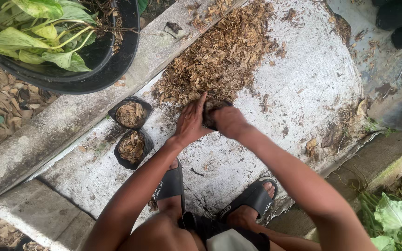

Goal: The person fills small black plastic bags with soil and wood chips, then plants small variegated leafy plants into the bags. They repeat this process for multiple plants, arranging the finished potted plants on a nearby shelf.

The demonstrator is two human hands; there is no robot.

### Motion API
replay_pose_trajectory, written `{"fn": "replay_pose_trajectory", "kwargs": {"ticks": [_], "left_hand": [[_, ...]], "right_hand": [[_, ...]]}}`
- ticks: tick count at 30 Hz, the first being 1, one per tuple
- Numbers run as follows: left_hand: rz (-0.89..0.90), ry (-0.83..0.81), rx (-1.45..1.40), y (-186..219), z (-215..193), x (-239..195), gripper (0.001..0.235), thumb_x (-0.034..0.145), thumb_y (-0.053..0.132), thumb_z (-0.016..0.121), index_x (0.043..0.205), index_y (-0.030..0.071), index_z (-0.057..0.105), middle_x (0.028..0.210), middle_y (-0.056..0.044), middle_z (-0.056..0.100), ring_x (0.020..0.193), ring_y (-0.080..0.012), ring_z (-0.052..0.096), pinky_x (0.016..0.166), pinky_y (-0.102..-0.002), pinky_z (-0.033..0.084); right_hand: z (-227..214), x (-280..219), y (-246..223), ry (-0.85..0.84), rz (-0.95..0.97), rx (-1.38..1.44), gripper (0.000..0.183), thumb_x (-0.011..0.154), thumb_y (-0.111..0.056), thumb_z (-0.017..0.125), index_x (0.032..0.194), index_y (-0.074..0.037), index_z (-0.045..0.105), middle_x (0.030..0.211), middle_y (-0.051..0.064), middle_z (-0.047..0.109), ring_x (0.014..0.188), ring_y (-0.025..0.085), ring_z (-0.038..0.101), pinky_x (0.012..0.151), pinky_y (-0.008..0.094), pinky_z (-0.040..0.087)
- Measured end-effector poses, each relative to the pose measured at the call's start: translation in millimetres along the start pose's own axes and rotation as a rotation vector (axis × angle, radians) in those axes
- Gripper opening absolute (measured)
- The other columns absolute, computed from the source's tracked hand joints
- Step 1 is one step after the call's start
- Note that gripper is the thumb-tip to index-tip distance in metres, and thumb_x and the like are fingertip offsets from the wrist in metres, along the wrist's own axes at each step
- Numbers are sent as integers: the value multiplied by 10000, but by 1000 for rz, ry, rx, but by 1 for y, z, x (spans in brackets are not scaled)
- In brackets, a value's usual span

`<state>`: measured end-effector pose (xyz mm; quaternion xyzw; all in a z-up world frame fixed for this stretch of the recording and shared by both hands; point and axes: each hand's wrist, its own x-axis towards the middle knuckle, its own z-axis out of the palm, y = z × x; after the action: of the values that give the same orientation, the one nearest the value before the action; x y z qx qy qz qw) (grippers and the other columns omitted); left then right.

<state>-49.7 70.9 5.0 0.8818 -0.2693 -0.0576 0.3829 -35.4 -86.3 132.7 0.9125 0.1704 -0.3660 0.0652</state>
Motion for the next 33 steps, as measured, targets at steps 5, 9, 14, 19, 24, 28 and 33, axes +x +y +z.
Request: {"fn": "replay_pose_trajectory", "kwargs": {"ticks": [5, 9, 14, 19, 24, 28, 33], "left_hand": [[-24, -38, -102, 5, -3, 3, 1448, 602, 519, 969, 1614, 33, 55, 1410, -312, 526, 1319, -442, 543, 1192, -537, 373], [-21, -42, -45, 9, -8, -4, 1459, 563, 484, 975, 1600, 28, 55, 1437, -334, 513, 1320, -456, 523, 1169, -532, 350], [-23, -23, -40, 9, -3, 8, 1479, 584, 518, 981, 1579, -13, 25, 1416, -383, 482, 1319, -465, 498, 1177, -539, 318], [-51, -63, 27, 9, -7, -1, 1515, 556, 448, 957, 1620, -20, -15, 1487, -374, 470, 1354, -441, 520, 1204, -481, 364], [-32, -63, -33, 13, -10, 6, 1530, 550, 481, 1011, 1551, -35, -24, 1379, -368, 497, 1299, -468, 496, 1151, -537, 303], [-28, -72, 36, 10, -11, -4, 1488, 598, 401, 979, 1600, -40, -30, 1417, -324, 517, 1331, -428, 511, 1191, -494, 315], [-13, -41, -1, 7, -1, -5, 1466, 596, 372, 978, 1589, -36, -21, 1436, -309, 503, 1347, -418, 485, 1206, -495, 302]], "right_hand": [[15, 13, -8, -169, 73, 72, 211, 1030, -164, 550, 1025, -37, 718, 914, 143, 751, 835, 210, 781, 716, 352, 656], [0, 4, -4, -99, -7, 58, 190, 944, -158, 620, 1034, -76, 765, 1002, 144, 747, 974, 281, 735, 839, 409, 598], [-6, -3, 5, -139, 12, 162, 224, 954, -168, 598, 1101, -86, 745, 1049, 153, 744, 1053, 296, 714, 907, 418, 577], [7, 1, 0, -127, 28, 235, 224, 956, -144, 571, 1092, -73, 734, 1049, 159, 741, 1053, 307, 709, 929, 445, 555], [19, 11, 7, -104, 55, 157, 225, 945, -212, 650, 1065, -43, 741, 998, 159, 763, 972, 299, 732, 862, 416, 603], [31, 21, -9, -22, 170, 106, 190, 949, -188, 689, 1059, -43, 744, 961, 138, 760, 871, 240, 760, 774, 363, 637], [25, 9, 7, -12, 168, 248, 248, 889, -319, 776, 1044, -124, 774, 919, 90, 719, 833, 225, 712, 774, 354, 612]]}}
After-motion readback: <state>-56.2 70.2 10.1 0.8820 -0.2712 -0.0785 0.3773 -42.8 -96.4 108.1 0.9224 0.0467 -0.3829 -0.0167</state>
